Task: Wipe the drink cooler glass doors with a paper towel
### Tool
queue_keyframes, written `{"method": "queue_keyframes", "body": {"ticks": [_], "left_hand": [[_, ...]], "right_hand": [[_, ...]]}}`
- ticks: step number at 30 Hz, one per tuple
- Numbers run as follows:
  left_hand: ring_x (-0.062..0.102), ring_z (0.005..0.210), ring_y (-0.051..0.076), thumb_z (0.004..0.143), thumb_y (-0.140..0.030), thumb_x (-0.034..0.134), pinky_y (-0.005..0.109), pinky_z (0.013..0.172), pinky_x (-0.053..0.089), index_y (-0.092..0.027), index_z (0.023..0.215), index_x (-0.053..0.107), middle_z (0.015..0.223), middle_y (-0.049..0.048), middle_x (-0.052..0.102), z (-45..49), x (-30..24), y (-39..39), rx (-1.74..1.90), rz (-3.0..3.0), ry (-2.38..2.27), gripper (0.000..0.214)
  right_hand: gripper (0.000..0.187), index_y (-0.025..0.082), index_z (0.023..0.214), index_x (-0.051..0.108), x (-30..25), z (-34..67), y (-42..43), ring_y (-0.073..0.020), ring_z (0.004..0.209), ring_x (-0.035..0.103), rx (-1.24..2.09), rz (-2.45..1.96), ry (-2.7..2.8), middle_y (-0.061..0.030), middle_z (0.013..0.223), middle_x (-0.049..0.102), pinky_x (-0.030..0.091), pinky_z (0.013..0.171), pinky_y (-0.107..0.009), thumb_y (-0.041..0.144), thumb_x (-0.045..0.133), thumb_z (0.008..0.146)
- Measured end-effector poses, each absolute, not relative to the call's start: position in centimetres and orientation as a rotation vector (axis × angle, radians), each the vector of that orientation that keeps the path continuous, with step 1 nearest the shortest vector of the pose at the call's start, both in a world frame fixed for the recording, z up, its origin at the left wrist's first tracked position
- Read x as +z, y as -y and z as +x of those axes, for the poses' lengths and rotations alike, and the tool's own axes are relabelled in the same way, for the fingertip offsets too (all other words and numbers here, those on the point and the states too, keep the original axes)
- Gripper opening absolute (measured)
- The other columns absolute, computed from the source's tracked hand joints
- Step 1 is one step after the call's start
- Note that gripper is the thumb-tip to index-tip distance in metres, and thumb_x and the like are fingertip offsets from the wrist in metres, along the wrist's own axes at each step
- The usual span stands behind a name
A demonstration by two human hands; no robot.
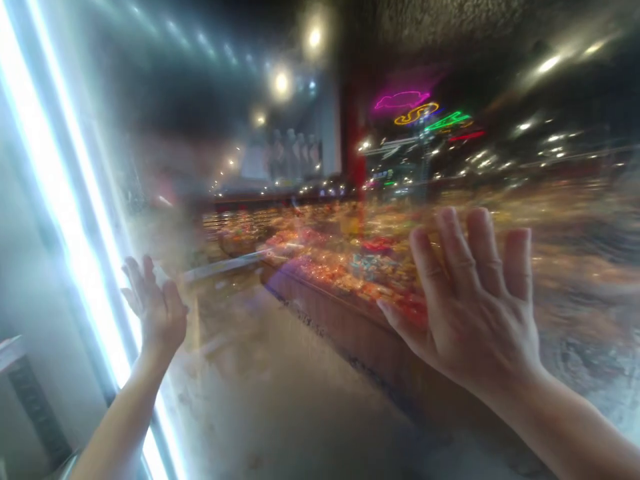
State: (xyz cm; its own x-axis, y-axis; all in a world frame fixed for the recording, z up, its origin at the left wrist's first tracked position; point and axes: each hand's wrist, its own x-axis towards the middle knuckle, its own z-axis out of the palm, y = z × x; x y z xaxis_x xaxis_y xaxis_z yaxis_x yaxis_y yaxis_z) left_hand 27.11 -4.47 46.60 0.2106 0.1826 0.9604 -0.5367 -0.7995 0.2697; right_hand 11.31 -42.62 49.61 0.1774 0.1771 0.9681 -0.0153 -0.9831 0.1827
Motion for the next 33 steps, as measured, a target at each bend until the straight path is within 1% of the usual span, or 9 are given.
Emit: {"method": "queue_keyframes", "body": {"ticks": [3, 6, 8, 10, 15, 17, 23, 29, 33], "left_hand": [[-0.013, 0.158, 0.032, 0.103, -0.034, 0.036, 0.064, 0.126, -0.006, -0.017, 0.163, 0.007, 0.172, 0.0173, -0.01, 26.4, 47.3, 7.0, 1.698, 1.878, 0.346, 0.069], [-0.001, 0.16, 0.029, 0.096, -0.023, 0.049, 0.053, 0.131, 0.008, -0.016, 0.163, 0.003, 0.172, 0.0172, -0.001, 23.6, 39.8, 12.5, 1.745, 1.922, 0.557, 0.081], [0.006, 0.159, 0.027, 0.092, -0.018, 0.055, 0.044, 0.132, 0.012, -0.011, 0.162, 0.013, 0.172, 0.0164, 0.007, 21.6, 34.3, 15.9, 1.798, 1.949, 0.753, 0.082], [0.007, 0.159, 0.024, 0.091, -0.016, 0.055, 0.04, 0.132, 0.011, -0.01, 0.161, 0.015, 0.172, 0.014, 0.007, 20.6, 32.4, 18.0, 1.819, 1.938, 0.814, 0.081], [0.0, 0.159, 0.032, 0.097, -0.026, 0.049, 0.058, 0.13, 0.011, -0.014, 0.163, 0.003, 0.172, 0.0173, 0.001, 21.0, 41.0, 19.7, 1.715, 1.872, 0.639, 0.08], [0.0, 0.159, 0.034, 0.098, -0.03, 0.049, 0.061, 0.129, 0.012, -0.015, 0.163, 0.001, 0.172, 0.0174, 0.001, 20.3, 41.9, 21.0, 1.694, 1.85, 0.594, 0.082], [0.006, 0.16, 0.025, 0.092, -0.018, 0.053, 0.041, 0.132, 0.008, -0.01, 0.161, 0.015, 0.173, 0.0098, 0.005, 15.4, 31.6, 26.4, 1.784, 1.915, 0.871, 0.079], [0.0, 0.16, 0.03, 0.094, -0.025, 0.055, 0.054, 0.131, 0.006, -0.01, 0.162, 0.009, 0.171, 0.0167, 0.006, 14.5, 38.3, 31.0, 1.711, 1.857, 0.736, 0.083], [0.007, 0.159, 0.027, 0.093, -0.021, 0.056, 0.045, 0.132, 0.009, -0.01, 0.161, 0.017, 0.17, 0.0137, 0.012, 12.0, 35.0, 35.1, 1.731, 1.85, 0.917, 0.079]], "right_hand": [[0.084, 0.025, 0.166, 0.006, 49.6, 11.1, 42.7, -0.04, 0.158, 0.01, 1.892, 2.268, -0.176, -0.0114, 0.173, 0.011, 0.007, 0.124, -0.068, 0.065, 0.037, 0.1], [0.082, 0.029, 0.166, 0.008, 47.7, 10.4, 42.0, -0.0387, 0.158, 0.01, 1.854, 2.286, -0.187, -0.009, 0.173, 0.009, 0.01, 0.125, -0.067, 0.055, 0.049, 0.1], [0.081, 0.031, 0.165, 0.011, 45.4, 9.8, 41.3, -0.0384, 0.158, 0.012, 1.844, 2.316, -0.181, -0.0069, 0.173, 0.009, 0.013, 0.125, -0.067, 0.049, 0.055, 0.099], [0.083, 0.03, 0.165, 0.014, 42.7, 9.2, 40.7, -0.0381, 0.157, 0.015, 1.844, 2.352, -0.168, -0.0064, 0.173, 0.01, 0.016, 0.125, -0.067, 0.042, 0.06, 0.098], [0.086, 0.028, 0.165, 0.011, 38.7, 8.4, 40.6, -0.041, 0.157, 0.013, 1.879, 2.443, -0.064, -0.0099, 0.172, 0.009, 0.02, 0.12, -0.075, 0.034, 0.063, 0.097], [0.086, 0.028, 0.165, 0.01, 38.1, 8.0, 41.1, -0.0414, 0.157, 0.011, 1.889, 2.457, -0.011, -0.0105, 0.172, 0.007, 0.02, 0.119, -0.077, 0.032, 0.062, 0.097], [0.084, 0.026, 0.165, 0.014, 35.0, 5.7, 43.0, -0.0416, 0.157, 0.011, 1.832, 2.514, 0.015, -0.0114, 0.172, 0.01, 0.022, 0.119, -0.076, 0.034, 0.062, 0.097], [0.083, 0.024, 0.165, 0.014, 34.5, 3.7, 45.5, -0.0406, 0.157, 0.014, 1.853, 2.543, 0.011, -0.0116, 0.172, 0.013, 0.024, 0.119, -0.075, 0.028, 0.061, 0.097], [0.075, 0.018, 0.165, 0.013, 35.1, 1.9, 47.7, -0.0384, 0.157, 0.016, 1.877, 2.64, -0.113, -0.0137, 0.171, 0.017, 0.034, 0.118, -0.069, 0.02, 0.05, 0.1]]}}
